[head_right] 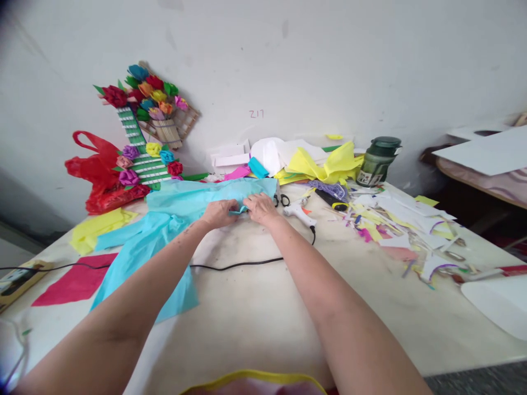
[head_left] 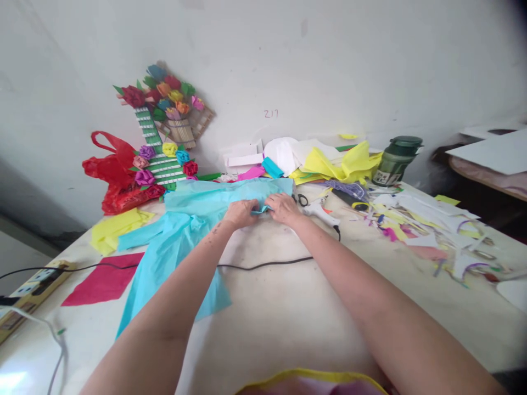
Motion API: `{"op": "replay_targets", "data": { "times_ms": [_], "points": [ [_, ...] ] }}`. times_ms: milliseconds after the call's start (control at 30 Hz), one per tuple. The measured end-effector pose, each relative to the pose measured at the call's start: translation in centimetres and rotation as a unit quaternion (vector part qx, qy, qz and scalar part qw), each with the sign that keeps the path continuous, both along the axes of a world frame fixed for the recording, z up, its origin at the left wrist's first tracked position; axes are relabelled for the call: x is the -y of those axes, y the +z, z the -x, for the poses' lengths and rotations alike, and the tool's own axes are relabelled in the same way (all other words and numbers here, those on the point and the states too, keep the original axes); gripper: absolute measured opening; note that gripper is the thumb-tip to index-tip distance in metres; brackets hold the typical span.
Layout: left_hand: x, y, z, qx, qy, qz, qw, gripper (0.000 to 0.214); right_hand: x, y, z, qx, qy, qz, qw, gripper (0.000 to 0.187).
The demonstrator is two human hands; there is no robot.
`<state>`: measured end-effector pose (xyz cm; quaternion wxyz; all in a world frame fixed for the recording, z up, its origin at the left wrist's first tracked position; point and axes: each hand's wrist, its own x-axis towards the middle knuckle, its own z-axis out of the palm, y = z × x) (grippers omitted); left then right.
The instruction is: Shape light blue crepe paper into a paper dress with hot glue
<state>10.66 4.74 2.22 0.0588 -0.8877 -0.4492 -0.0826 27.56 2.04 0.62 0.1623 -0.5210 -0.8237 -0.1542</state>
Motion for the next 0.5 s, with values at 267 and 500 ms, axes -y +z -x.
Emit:
{"op": "replay_targets", "data": {
  "times_ms": [267,500],
  "points": [
    [-0.20,-0.33,0.21,-0.003,-0.028,-0.015,0.999,0.020,0.44,0.10,-0.05,0.020,0.001,0.003,1.000,0.026],
    [-0.12,-0.11,0.18,0.002,-0.021,-0.004,1.000,0.020,0.29,0.12,-0.14,0.025,0.023,0.027,0.999,0.024]
  ]
}}
